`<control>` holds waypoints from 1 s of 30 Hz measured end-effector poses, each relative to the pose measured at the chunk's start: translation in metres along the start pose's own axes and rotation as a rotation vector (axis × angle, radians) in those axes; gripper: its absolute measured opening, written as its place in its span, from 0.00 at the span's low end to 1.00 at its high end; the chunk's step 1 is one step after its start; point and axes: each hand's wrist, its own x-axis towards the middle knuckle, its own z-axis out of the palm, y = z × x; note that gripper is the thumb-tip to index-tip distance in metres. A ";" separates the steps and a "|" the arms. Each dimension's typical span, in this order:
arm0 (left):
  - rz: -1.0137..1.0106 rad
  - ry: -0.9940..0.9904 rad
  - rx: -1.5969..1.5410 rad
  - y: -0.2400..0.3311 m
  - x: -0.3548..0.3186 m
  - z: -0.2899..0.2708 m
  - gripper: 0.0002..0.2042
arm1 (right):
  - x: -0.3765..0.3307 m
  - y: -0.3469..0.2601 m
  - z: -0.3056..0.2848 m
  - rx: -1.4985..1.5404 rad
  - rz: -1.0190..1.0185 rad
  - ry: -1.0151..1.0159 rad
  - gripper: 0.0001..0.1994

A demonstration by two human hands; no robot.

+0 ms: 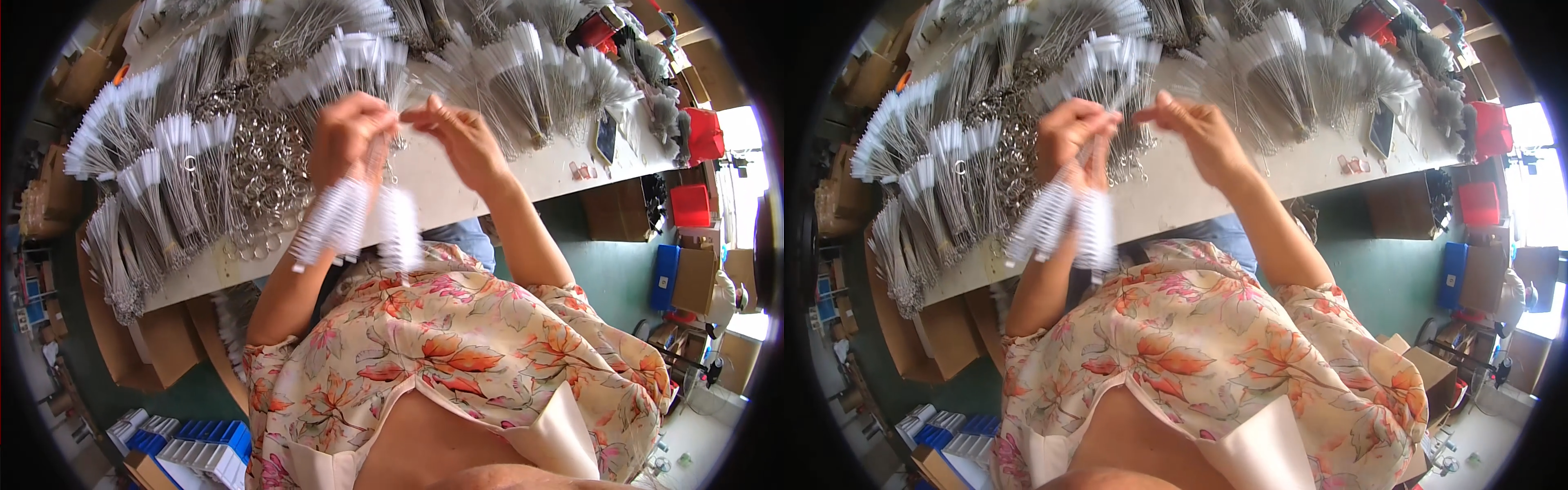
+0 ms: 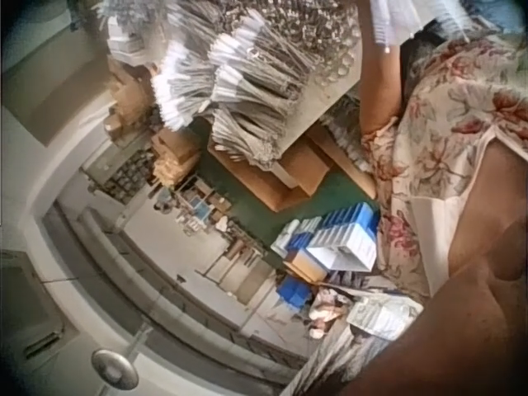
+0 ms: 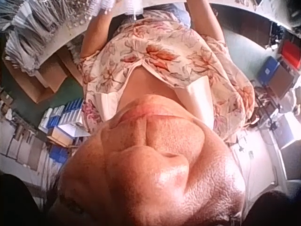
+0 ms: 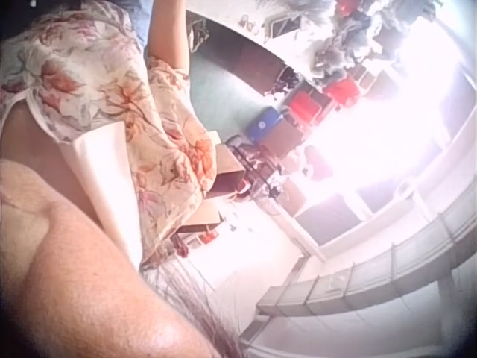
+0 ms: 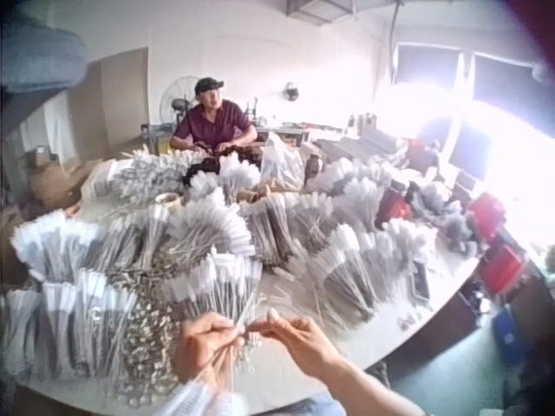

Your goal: Assembling small white brushes by attaching metal rings.

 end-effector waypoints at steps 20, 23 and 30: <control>-0.413 -0.142 -0.021 0.024 -0.121 -0.007 0.14 | -0.046 0.013 0.026 -0.811 0.124 -0.522 0.04; -0.254 -0.101 0.019 0.029 -0.119 -0.023 0.09 | -0.047 0.005 0.041 -0.391 0.525 -0.556 0.08; -0.223 -0.349 0.415 -0.019 -0.054 -0.097 0.08 | -0.031 -0.004 0.014 -1.047 0.065 -0.481 0.06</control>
